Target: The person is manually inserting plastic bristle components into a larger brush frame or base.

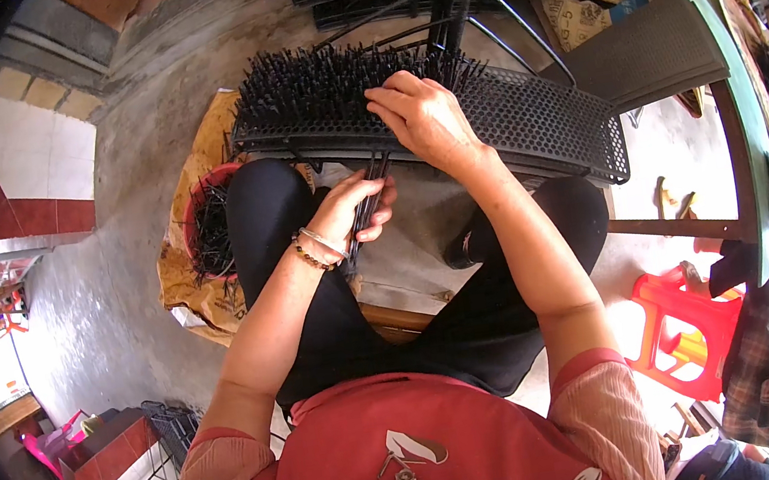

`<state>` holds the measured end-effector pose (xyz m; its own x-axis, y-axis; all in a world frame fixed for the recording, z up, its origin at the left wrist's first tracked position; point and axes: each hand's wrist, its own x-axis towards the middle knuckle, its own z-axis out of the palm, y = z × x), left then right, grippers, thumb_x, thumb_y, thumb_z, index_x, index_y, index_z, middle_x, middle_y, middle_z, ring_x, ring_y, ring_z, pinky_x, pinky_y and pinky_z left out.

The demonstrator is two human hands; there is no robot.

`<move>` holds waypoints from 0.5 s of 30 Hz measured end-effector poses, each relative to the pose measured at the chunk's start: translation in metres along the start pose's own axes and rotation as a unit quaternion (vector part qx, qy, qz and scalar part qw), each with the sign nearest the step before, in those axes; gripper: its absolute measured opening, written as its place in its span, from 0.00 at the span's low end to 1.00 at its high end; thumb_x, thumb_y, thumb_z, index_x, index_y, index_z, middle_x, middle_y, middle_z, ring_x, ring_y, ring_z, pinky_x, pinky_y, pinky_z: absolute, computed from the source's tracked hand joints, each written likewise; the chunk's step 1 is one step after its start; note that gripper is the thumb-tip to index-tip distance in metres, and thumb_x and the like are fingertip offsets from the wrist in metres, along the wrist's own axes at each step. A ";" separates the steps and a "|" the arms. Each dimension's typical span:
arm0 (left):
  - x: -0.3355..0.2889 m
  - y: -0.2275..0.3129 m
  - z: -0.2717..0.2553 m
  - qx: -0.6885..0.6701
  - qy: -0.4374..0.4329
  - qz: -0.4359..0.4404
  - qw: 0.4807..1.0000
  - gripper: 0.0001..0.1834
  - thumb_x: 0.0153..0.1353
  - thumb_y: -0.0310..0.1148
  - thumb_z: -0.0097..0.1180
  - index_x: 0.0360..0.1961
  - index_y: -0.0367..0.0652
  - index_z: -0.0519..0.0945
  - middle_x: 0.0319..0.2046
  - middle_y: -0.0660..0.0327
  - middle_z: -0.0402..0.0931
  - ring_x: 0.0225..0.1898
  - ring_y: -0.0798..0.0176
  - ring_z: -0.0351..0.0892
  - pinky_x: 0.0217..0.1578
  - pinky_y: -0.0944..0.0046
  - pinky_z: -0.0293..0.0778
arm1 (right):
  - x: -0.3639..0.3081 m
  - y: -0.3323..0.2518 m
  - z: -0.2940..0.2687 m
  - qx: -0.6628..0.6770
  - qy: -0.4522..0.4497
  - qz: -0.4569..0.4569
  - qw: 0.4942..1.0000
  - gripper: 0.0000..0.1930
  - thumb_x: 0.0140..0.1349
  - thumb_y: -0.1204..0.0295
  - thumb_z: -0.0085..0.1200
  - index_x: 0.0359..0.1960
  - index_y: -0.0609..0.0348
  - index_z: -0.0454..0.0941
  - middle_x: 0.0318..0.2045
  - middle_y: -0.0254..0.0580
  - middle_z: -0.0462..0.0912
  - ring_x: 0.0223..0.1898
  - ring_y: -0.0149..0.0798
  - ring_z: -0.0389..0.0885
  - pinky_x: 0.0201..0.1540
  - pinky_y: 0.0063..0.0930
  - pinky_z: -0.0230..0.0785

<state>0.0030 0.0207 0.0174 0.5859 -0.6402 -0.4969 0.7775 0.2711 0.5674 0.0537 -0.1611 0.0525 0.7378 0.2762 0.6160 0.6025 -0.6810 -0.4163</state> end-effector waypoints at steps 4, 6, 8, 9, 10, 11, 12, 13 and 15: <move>0.000 0.001 -0.002 -0.003 -0.009 0.008 1.000 0.08 0.64 0.32 0.46 0.40 0.40 0.71 0.28 0.63 0.69 0.21 0.71 0.66 0.11 0.74 0.57 | 0.001 -0.007 -0.006 0.011 -0.024 0.010 1.000 0.11 0.54 0.74 0.60 0.39 0.61 0.80 0.32 0.42 0.77 0.27 0.41 0.77 0.30 0.28 0.71; -0.001 0.002 -0.004 -0.010 -0.039 0.026 0.999 0.09 0.64 0.34 0.47 0.40 0.40 0.71 0.28 0.64 0.69 0.24 0.71 0.69 0.12 0.74 0.60 | 0.003 -0.008 -0.014 0.071 -0.012 0.080 0.994 0.11 0.55 0.72 0.61 0.38 0.62 0.81 0.30 0.40 0.77 0.24 0.33 0.74 0.26 0.23 0.67; -0.002 0.002 -0.003 -0.020 -0.051 0.034 0.998 0.10 0.64 0.34 0.46 0.41 0.40 0.70 0.28 0.64 0.69 0.24 0.71 0.69 0.12 0.74 0.60 | 0.005 -0.009 -0.029 0.122 -0.074 0.151 0.978 0.10 0.56 0.69 0.61 0.36 0.63 0.82 0.27 0.38 0.78 0.23 0.28 0.73 0.24 0.22 0.64; -0.002 0.002 -0.002 -0.029 -0.064 0.040 0.997 0.10 0.64 0.34 0.46 0.42 0.40 0.70 0.28 0.64 0.68 0.24 0.71 0.69 0.12 0.74 0.60 | 0.005 -0.012 -0.035 0.130 -0.121 0.192 0.965 0.12 0.57 0.66 0.61 0.33 0.64 0.83 0.23 0.36 0.78 0.22 0.26 0.72 0.23 0.21 0.63; -0.002 0.002 -0.001 -0.029 -0.065 0.039 0.997 0.10 0.64 0.34 0.46 0.42 0.40 0.70 0.28 0.64 0.68 0.24 0.71 0.69 0.12 0.74 0.60 | 0.003 -0.011 -0.036 0.130 -0.120 0.193 0.965 0.12 0.57 0.66 0.61 0.33 0.64 0.83 0.23 0.36 0.78 0.22 0.26 0.72 0.23 0.21 0.63; -0.002 0.002 0.001 -0.031 -0.077 0.055 0.995 0.10 0.64 0.34 0.45 0.42 0.40 0.70 0.28 0.64 0.69 0.24 0.71 0.69 0.12 0.74 0.61 | 0.001 -0.011 -0.035 0.155 -0.172 0.249 0.940 0.13 0.57 0.64 0.60 0.33 0.64 0.83 0.22 0.36 0.79 0.22 0.25 0.72 0.23 0.20 0.62; -0.002 0.002 0.001 -0.033 -0.087 0.070 0.993 0.10 0.65 0.34 0.45 0.43 0.40 0.70 0.28 0.64 0.69 0.24 0.71 0.69 0.12 0.74 0.61 | -0.001 -0.010 -0.032 0.181 -0.222 0.304 0.909 0.14 0.58 0.63 0.60 0.33 0.65 0.83 0.21 0.35 0.79 0.22 0.24 0.71 0.23 0.20 0.62; -0.002 0.002 0.001 -0.033 -0.086 0.068 0.993 0.10 0.65 0.34 0.45 0.43 0.40 0.70 0.28 0.64 0.69 0.24 0.71 0.69 0.12 0.74 0.61 | -0.003 -0.011 -0.030 0.238 -0.226 0.310 0.892 0.14 0.58 0.63 0.60 0.33 0.65 0.83 0.20 0.34 0.79 0.22 0.22 0.71 0.23 0.18 0.62; -0.002 0.002 0.001 -0.040 -0.095 0.068 0.992 0.11 0.65 0.34 0.45 0.44 0.40 0.69 0.29 0.64 0.69 0.24 0.71 0.69 0.12 0.75 0.62 | -0.008 -0.009 -0.023 0.263 -0.221 0.332 0.878 0.14 0.58 0.64 0.59 0.33 0.65 0.83 0.21 0.33 0.79 0.23 0.22 0.72 0.23 0.17 0.63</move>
<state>0.0032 0.0220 0.0199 0.6387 -0.7158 -0.2823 0.7146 0.4157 0.5627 0.0358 -0.1724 0.0666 0.9557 0.2522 -0.1515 -0.0342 -0.4163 -0.9086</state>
